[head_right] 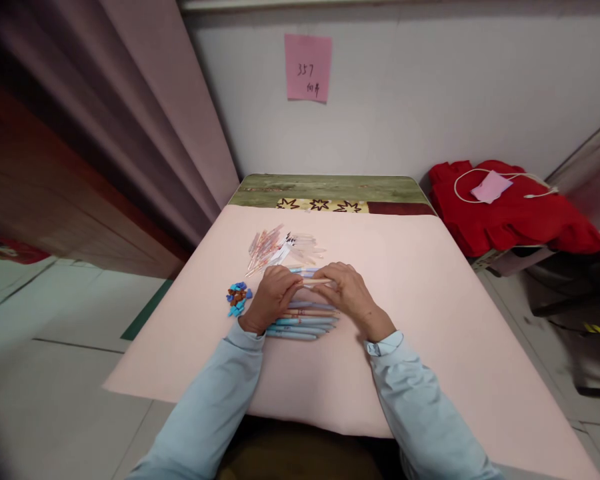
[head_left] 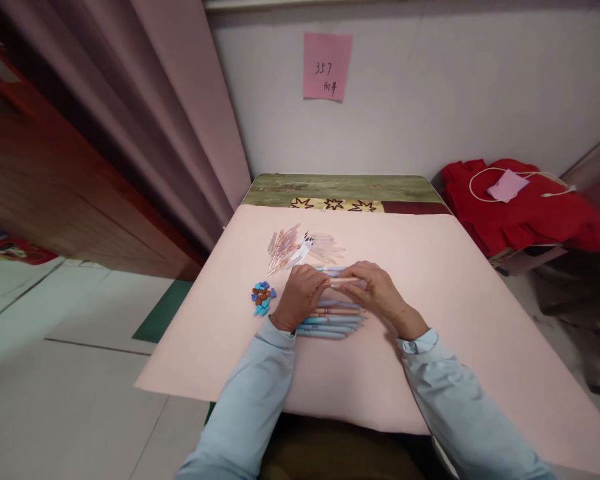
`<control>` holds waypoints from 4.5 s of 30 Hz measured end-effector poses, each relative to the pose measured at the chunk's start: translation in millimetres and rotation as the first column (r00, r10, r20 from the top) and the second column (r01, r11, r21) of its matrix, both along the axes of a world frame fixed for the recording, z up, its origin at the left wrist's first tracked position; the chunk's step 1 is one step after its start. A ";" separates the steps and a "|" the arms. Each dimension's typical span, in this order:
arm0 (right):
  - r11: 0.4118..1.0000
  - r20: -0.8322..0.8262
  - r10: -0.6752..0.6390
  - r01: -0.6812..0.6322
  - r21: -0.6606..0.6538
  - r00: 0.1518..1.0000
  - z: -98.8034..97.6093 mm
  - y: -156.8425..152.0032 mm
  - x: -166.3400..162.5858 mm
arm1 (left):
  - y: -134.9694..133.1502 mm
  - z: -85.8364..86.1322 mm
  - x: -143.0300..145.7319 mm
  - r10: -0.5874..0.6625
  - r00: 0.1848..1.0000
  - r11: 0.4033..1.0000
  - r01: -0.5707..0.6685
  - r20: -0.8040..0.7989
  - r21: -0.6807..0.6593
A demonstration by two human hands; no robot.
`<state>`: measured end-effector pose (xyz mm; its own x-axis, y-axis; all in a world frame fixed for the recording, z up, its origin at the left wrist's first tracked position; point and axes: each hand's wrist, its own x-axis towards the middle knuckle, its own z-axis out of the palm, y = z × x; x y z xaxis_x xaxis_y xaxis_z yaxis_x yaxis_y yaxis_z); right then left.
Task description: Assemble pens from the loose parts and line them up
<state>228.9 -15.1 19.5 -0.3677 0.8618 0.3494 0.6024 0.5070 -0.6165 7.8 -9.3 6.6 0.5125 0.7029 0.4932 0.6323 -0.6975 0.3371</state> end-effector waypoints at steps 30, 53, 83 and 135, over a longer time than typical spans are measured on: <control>0.994 0.098 -0.105 0.105 0.012 0.990 0.7 0.0 -1.2 | 0.5 -0.3 -2.8 0.009 0.998 0.997 -0.014 -0.069 -0.075; 0.989 0.312 -0.142 0.125 0.073 0.939 -18.4 10.9 -9.0 | 1.7 -5.0 -6.9 0.082 0.995 0.987 -0.090 -0.063 -0.134; 0.992 0.323 -0.115 0.123 -0.005 0.940 11.8 -6.4 2.5 | -0.6 3.9 -5.7 -0.008 0.991 0.980 0.034 0.134 -0.194; 0.977 -0.017 -0.136 0.131 -0.170 0.991 -6.0 -1.2 0.6 | 5.5 -8.4 -10.9 0.044 0.993 0.996 -0.052 -0.110 -0.072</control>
<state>229.5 -16.2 13.5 -0.2376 0.9496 0.2044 0.6384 0.3113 -0.7040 -3.1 -3.8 -1.8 0.5248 0.7607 0.3820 0.7000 -0.6410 0.3147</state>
